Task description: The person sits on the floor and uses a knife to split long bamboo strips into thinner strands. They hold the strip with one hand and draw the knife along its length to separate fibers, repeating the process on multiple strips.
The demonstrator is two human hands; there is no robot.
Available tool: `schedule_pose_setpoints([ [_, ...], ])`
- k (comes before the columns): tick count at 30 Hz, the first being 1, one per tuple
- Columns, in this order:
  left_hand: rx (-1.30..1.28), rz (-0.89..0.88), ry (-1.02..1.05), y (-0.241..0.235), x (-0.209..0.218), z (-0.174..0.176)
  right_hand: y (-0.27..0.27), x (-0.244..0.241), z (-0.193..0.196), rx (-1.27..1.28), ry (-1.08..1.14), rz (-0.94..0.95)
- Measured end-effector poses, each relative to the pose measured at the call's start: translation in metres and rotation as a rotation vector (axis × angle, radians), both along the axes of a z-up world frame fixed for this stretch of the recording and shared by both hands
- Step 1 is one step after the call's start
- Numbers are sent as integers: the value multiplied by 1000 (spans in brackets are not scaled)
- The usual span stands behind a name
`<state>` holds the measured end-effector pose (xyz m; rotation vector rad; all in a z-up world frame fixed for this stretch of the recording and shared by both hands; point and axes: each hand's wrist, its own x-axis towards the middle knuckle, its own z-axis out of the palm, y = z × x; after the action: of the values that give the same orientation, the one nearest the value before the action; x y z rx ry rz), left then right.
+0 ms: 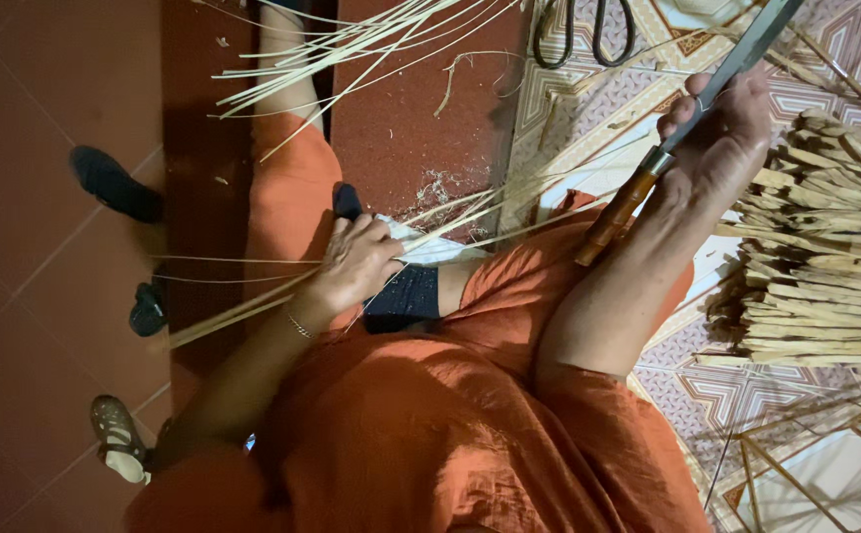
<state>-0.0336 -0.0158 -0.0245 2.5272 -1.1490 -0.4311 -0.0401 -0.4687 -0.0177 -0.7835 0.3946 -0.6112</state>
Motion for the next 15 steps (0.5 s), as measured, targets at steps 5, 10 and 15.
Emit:
schedule_pose_setpoints([
  [5,-37,24,-21,-2,-2,-13,5,1,6,37,-20,18],
  [10,-346,122,148,-5,9,-8,19,0,24,-18,-55,28],
  [15,-564,228,168,9,16,47,47,4,57,-73,-119,207],
])
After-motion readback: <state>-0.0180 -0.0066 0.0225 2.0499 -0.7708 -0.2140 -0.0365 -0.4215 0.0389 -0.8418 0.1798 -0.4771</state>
